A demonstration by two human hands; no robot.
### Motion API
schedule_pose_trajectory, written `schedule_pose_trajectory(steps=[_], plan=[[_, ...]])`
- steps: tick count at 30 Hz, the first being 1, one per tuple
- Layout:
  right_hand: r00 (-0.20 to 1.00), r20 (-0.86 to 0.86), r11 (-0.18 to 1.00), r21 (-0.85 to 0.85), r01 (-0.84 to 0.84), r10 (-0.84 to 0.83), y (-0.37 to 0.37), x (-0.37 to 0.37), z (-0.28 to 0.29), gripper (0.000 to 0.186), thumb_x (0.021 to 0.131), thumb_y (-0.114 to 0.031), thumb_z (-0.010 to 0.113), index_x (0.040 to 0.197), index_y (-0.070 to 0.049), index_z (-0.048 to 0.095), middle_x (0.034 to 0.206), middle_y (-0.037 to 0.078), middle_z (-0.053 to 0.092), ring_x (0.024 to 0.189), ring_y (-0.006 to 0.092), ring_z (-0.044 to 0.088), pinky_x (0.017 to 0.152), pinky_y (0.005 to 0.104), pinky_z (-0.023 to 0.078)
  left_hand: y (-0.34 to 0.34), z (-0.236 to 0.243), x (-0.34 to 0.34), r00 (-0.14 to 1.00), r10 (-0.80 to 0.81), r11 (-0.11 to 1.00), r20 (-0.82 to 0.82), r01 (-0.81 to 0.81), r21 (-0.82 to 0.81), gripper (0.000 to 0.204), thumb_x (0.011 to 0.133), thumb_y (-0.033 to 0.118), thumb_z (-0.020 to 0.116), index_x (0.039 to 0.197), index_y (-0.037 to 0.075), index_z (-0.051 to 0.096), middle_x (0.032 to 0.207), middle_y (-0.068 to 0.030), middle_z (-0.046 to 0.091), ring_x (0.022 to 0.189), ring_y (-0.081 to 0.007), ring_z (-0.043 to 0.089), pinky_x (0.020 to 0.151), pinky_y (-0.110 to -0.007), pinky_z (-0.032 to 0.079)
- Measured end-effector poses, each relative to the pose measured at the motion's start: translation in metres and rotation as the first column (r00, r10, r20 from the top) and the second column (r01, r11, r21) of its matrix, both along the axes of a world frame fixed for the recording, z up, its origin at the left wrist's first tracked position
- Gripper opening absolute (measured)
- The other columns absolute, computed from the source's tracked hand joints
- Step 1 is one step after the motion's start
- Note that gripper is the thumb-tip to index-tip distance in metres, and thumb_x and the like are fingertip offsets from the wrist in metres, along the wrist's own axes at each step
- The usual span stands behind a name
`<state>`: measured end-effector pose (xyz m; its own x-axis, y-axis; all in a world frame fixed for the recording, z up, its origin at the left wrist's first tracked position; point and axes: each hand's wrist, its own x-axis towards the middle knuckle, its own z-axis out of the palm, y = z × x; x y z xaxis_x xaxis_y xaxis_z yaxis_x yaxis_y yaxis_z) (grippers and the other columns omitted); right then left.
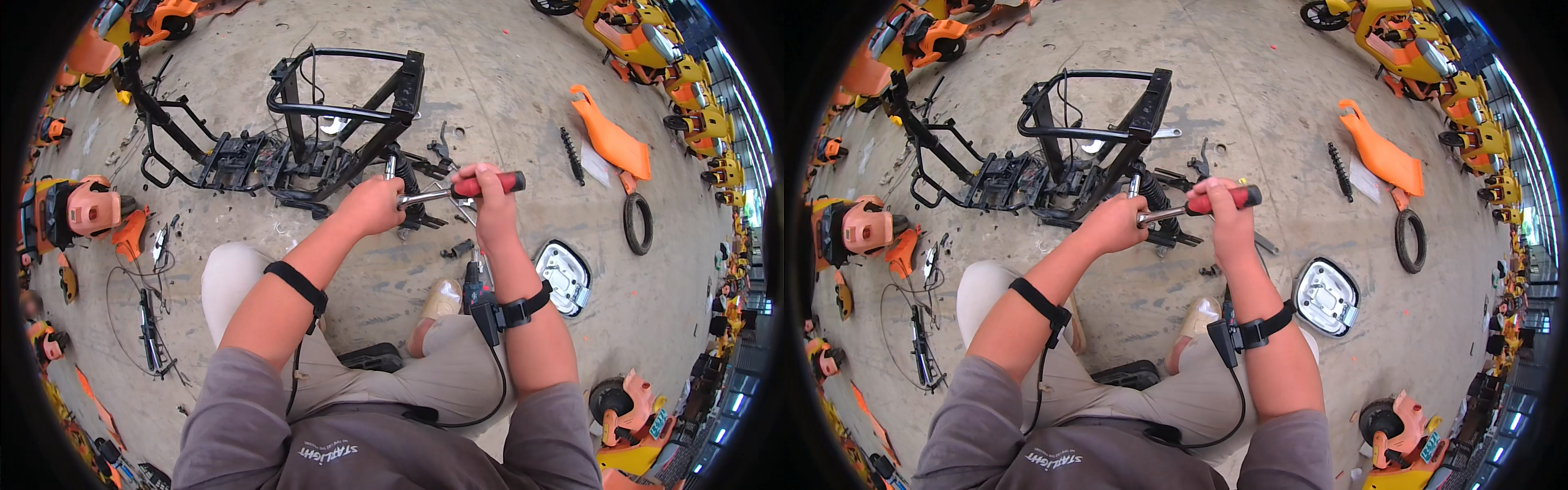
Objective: The person uses a ratchet and socket to tighten or loosen bolts on the shock absorber and frame of a motorcycle chassis while sitting on the floor.
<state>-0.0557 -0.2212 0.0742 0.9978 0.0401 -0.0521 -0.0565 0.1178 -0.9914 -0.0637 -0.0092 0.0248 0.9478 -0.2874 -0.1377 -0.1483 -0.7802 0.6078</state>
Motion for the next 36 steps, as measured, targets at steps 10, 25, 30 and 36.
schedule_pose_trajectory(steps=[10, 25, 30, 36], plan=[[0.911, -0.354, 0.974, -0.005, 0.225, -0.212, -0.006, -0.007, -0.005, 0.033, 0.093, -0.039, 0.059, 0.093, -0.007, 0.064, 0.088, 0.005, 0.066, 0.080, 0.0157, 0.062, 0.073, 0.0311, 0.048, -0.007, 0.003, -0.001, 0.999, 0.051, 0.994, -0.009, -0.050, 0.097, 0.025, 0.074, 0.016, 0.073, 0.094, 0.004, 0.065, 0.094, -0.0193, 0.066, 0.093, -0.0370, 0.065, 0.082, -0.046, 0.053], [0.988, 0.111, 0.925, -0.375, -0.060, 0.109, 0.069, -0.021, 0.062, 0.020, 0.090, -0.020, 0.072, 0.099, -0.004, 0.064, 0.085, 0.002, 0.066, 0.078, 0.0109, 0.061, 0.074, 0.0279, 0.048, 0.012, -0.032, 0.006, 0.999, -0.009, 0.980, 0.052, 0.019, -0.196, 0.021, 0.071, 0.019, 0.070, 0.078, 0.004, 0.058, 0.077, -0.0185, 0.064, 0.078, -0.0395, 0.063, 0.070, -0.047, 0.050], [0.984, 0.030, 0.931, -0.331, -0.154, 0.174, 0.051, -0.015, 0.047, 0.021, 0.092, -0.024, 0.070, 0.099, -0.005, 0.064, 0.088, 0.002, 0.068, 0.082, 0.0105, 0.060, 0.077, 0.0285, 0.048, 0.007, -0.006, 0.000, 1.000, -0.019, 0.988, 0.006, 0.019, -0.151, 0.020, 0.074, 0.018, 0.070, 0.085, 0.004, 0.061, 0.085, -0.0167, 0.066, 0.083, -0.0387, 0.063, 0.075, -0.046, 0.051], [0.989, -0.102, 0.983, -0.143, -0.117, 0.103, 0.016, -0.016, 0.019, 0.022, 0.094, -0.029, 0.064, 0.100, -0.007, 0.064, 0.095, 0.002, 0.068, 0.087, 0.0108, 0.061, 0.078, 0.0288, 0.047, 0.005, -0.003, -0.001, 1.000, 0.028, 0.999, -0.013, -0.029, -0.036, 0.019, 0.075, 0.017, 0.071, 0.090, 0.006, 0.066, 0.088, -0.0170, 0.067, 0.089, -0.0369, 0.065, 0.080, -0.046, 0.053]])
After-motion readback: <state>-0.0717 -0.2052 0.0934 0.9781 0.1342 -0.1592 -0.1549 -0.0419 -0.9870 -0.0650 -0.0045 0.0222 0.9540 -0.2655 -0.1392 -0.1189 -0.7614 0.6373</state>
